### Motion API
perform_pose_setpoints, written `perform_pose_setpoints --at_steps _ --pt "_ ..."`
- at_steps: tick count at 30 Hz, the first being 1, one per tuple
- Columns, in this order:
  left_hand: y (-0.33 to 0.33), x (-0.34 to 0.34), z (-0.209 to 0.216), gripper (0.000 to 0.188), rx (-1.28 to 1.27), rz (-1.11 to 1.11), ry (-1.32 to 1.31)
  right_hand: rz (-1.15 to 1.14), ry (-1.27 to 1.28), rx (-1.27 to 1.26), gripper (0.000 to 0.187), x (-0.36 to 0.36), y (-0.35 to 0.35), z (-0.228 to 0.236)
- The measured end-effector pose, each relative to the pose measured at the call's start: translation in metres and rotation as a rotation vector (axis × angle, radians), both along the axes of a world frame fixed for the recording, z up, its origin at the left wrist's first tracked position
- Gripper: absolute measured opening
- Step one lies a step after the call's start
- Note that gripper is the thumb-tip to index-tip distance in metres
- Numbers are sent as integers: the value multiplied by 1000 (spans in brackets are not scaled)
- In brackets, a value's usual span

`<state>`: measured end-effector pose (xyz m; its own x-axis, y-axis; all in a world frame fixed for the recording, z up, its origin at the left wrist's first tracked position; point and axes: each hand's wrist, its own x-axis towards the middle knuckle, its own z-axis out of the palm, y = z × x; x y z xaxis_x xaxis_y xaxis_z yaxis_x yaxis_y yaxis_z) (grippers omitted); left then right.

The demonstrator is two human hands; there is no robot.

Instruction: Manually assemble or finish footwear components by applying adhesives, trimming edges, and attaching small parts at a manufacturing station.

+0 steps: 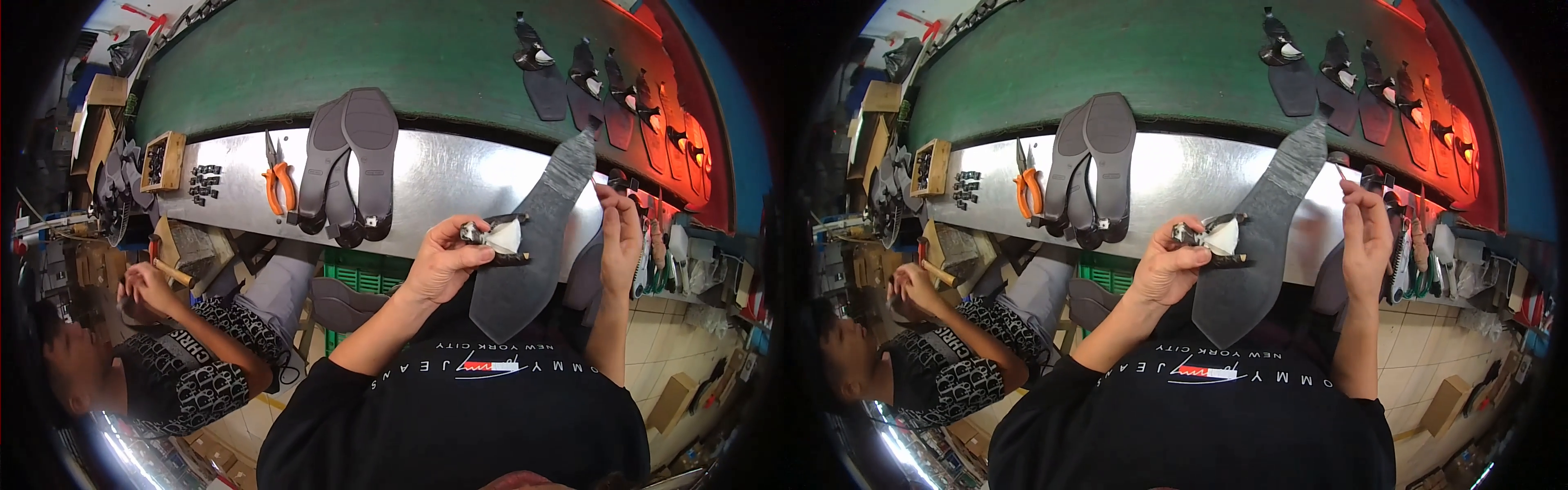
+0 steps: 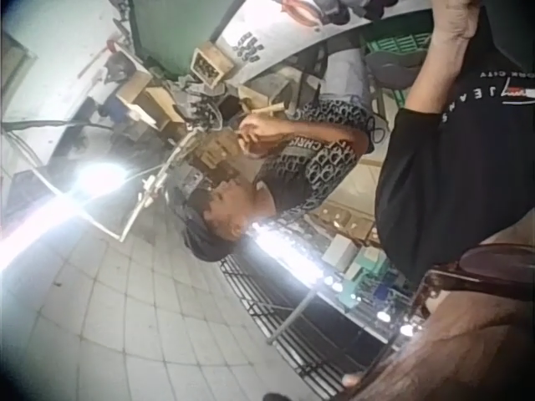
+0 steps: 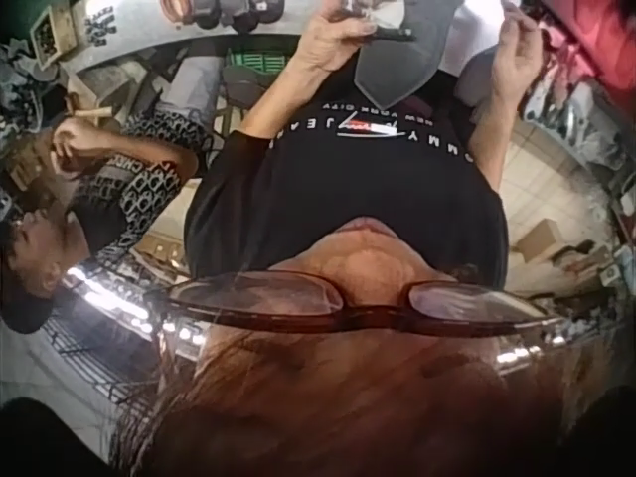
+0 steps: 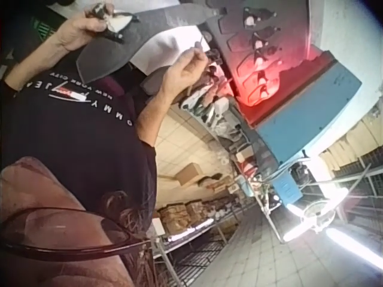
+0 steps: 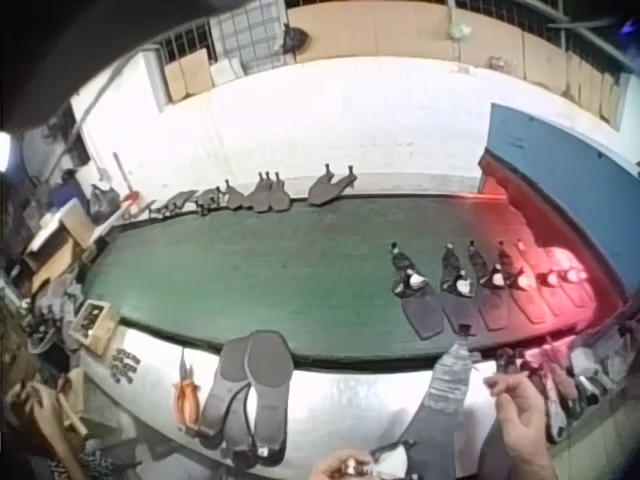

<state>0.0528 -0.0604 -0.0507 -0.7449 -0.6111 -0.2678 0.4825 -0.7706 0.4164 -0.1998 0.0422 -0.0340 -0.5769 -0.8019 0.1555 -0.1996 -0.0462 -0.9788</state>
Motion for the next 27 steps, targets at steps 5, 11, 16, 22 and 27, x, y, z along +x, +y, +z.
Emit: perform_pose_setpoints --at_steps 5,11,16,22,27 --pt "-1 8 -4 31 -17 -57 43 375 -679 -214 42 61 -36 34" --pt "8 8 14 25 -588 20 -152 263 -749 -272 43 61 -35 41" --pt "20 21 23 34 -789 32 -262 313 -538 -66 41 64 -13 58" --pt "33 15 29 36 -859 -27 -248 406 -514 88 43 96 4 51" --pt "41 7 33 33 -975 -39 -284 434 -537 72 41 94 19 45"
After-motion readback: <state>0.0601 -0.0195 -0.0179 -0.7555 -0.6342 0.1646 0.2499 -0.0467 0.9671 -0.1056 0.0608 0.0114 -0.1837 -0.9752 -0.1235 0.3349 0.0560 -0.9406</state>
